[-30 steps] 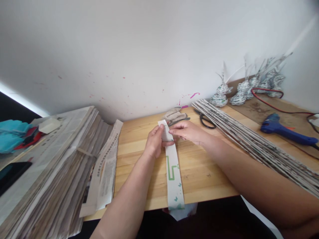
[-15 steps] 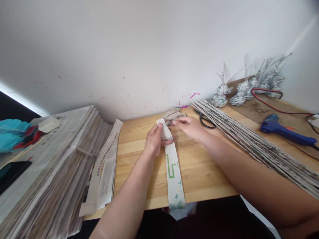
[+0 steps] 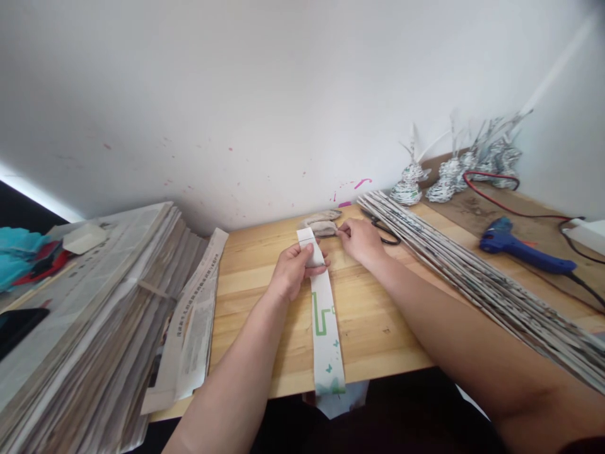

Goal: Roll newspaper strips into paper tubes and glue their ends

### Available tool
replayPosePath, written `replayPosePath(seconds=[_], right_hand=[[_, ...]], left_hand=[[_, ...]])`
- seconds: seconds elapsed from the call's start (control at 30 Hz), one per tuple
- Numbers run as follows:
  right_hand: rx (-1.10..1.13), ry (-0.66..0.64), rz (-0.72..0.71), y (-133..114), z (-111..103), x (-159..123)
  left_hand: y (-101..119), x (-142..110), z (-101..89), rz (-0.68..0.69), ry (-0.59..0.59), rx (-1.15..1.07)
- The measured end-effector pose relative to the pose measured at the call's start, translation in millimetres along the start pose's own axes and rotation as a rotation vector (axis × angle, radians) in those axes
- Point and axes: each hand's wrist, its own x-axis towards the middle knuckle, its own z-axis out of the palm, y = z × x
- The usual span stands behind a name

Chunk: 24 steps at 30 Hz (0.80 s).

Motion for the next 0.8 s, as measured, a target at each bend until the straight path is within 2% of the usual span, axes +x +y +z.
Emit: replayPosePath(seconds=[0.13,0.3,0.4,0.47,0.53,0.6,0.67,0.8], right_hand=[[0.009,0.028,0.071,1.3,1.3,-0.7],[-0.116,-0.046,-0.025,1.2,1.5,0.4],[-0.041,-0.060,0.048,0.7,-0.6,1.7],[0.030,-0.011,0.067,-2.4,-4.0,1.0],[0.110,0.063,0.009,-8.3,-8.8,-1.3],[0.204,0.056,-0.058,-15.9,-13.5,-4.6],[0.370,-0.092,-0.068,-23.1,-16.8,-8.3],[0.890,-0.528,0.024,-31.5,-19.5,-14.5]], left_hand=[[-0.9,0.8,-0.6,-0.018,0.007,-0.009],[0.4,-0.1,-0.6,-0.050,-0.033,-0.035],[1.6,-0.3,-1.3,-0.047,-0.050,-0.054],[2.6,0.0,-2.1,-0.038,-0.049,-0.062],[3.9,0.4,-2.9,-0.029,-0.044,-0.065],[5.2,0.7,-3.7,-0.030,-0.035,-0.065],[6.0,1.0,-4.3,-0.036,-0.029,-0.069],[5.8,1.8,-5.2,-0.021,-0.020,-0.071]])
